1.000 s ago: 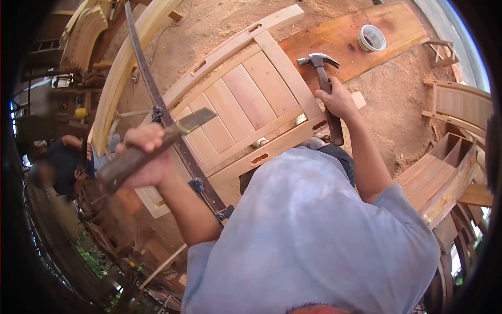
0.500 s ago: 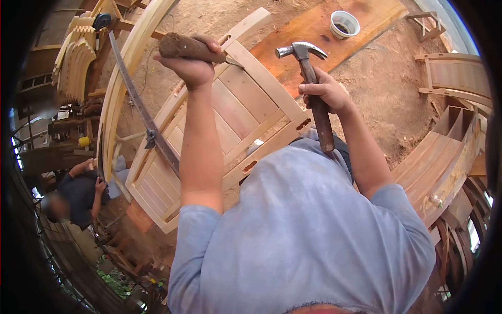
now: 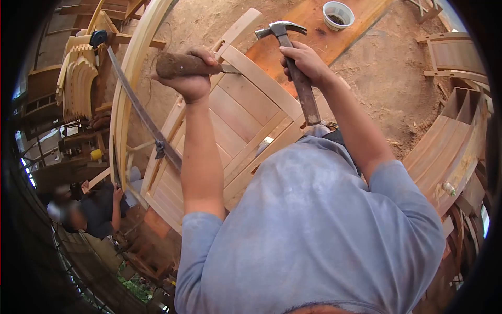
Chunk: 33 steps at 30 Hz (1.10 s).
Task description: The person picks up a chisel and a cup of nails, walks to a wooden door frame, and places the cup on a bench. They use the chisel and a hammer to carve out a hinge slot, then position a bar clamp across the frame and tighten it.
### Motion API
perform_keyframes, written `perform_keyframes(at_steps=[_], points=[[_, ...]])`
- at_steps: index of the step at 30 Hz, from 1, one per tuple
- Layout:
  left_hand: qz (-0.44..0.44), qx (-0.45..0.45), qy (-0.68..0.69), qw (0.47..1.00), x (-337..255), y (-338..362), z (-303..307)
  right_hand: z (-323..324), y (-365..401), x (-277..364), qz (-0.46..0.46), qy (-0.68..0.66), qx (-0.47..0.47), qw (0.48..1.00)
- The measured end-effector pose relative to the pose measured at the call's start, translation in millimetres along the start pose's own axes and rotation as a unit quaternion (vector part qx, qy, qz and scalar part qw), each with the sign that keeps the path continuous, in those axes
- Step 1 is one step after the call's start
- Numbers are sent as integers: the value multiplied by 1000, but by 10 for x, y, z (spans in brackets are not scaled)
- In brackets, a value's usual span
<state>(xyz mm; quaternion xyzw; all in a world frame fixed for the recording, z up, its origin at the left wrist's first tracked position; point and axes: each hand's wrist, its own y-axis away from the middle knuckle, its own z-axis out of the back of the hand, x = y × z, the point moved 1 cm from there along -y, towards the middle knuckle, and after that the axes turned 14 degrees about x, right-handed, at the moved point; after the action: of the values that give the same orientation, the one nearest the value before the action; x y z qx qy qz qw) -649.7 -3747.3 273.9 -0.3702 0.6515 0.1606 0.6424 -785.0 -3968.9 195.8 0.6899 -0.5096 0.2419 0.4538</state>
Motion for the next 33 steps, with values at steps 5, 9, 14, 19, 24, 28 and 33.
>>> perform_keyframes(at_steps=[5, 9, 14, 19, 24, 28, 33], points=[[-26, 15, -22, 999, 12, 45, -99, -228, -188, -22, -15, -28, 21, 999], [16, -3, -23, 1000, -19, 6, -50, -286, -211, -70, -32, -18, 43, 998], [16, -24, -28, 999, 15, -47, -67, -448, -210, -212, -46, -22, 20, 999], [0, -19, 4, 1000, 43, -9, -83, -322, -206, -235, -77, 36, 90, 992], [-3, -16, -5, 1000, 51, 12, -86, -336, -129, -320, -88, 64, 120, 987], [-4, -13, 17, 1000, 43, 15, -134, -156, 41, -284, -98, 92, 114, 984], [-51, -5, -55, 997, 86, 228, -417, 27, 352, -259, -76, 33, 64, 995]])
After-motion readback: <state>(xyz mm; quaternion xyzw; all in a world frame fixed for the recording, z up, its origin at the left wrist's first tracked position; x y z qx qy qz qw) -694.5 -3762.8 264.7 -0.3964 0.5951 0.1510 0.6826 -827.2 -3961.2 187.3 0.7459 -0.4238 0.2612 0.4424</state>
